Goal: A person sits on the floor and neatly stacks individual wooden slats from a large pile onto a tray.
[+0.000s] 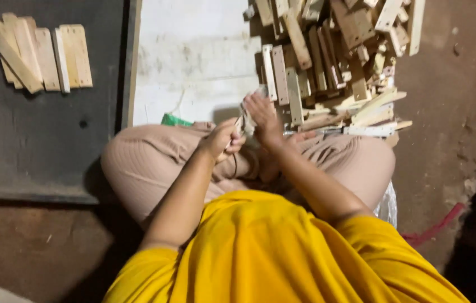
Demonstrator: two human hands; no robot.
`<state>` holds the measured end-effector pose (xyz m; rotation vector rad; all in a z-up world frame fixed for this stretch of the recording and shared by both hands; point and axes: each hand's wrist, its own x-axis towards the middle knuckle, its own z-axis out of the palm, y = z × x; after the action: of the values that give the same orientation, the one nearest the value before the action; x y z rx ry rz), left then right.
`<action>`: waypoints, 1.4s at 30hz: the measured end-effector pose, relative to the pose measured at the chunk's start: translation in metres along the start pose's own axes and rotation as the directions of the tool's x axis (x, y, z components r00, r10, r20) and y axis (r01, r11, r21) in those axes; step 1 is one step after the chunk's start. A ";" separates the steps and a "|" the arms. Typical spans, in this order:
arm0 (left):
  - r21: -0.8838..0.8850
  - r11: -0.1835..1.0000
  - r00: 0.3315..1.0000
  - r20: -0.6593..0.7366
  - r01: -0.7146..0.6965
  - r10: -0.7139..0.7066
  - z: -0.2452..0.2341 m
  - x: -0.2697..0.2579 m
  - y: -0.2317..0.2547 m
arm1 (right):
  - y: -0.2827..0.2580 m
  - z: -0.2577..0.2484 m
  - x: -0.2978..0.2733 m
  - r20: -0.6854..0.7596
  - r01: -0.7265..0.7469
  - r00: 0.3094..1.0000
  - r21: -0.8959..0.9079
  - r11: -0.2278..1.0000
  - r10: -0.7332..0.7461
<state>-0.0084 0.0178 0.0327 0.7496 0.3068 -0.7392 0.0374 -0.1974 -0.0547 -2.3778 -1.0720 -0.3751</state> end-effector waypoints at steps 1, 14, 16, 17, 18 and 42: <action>0.010 1.000 1.000 0.011 -0.009 0.009 -0.014 0.012 -0.006 | -0.012 0.002 0.000 -0.010 0.005 1.000 -0.013 1.000 -0.006; 0.803 0.579 0.918 -0.114 -0.140 0.380 -0.026 0.018 -0.026 | -0.023 -0.007 0.005 0.222 0.054 0.975 -0.160 0.986 -0.018; 0.905 0.426 0.896 -0.188 -0.002 0.403 -0.021 0.019 -0.037 | -0.015 -0.011 0.003 0.494 0.221 0.867 -0.493 0.841 0.062; 0.917 0.399 0.869 -0.203 0.007 0.451 -0.014 0.019 -0.041 | -0.017 -0.013 0.007 0.162 -0.042 0.983 -0.246 0.968 0.084; 0.933 0.360 0.830 -0.202 0.002 0.520 -0.008 0.029 -0.032 | -0.008 -0.015 0.026 -0.184 -0.181 0.963 0.089 0.979 0.195; 0.851 0.526 0.772 -0.336 0.003 0.539 -0.008 0.013 -0.017 | -0.035 -0.023 0.009 0.197 0.073 0.979 -0.148 0.986 -0.043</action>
<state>-0.0111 0.0084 0.0124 1.9202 0.3609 -0.2635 0.0156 -0.1846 -0.0198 -2.5667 -1.2429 -0.2588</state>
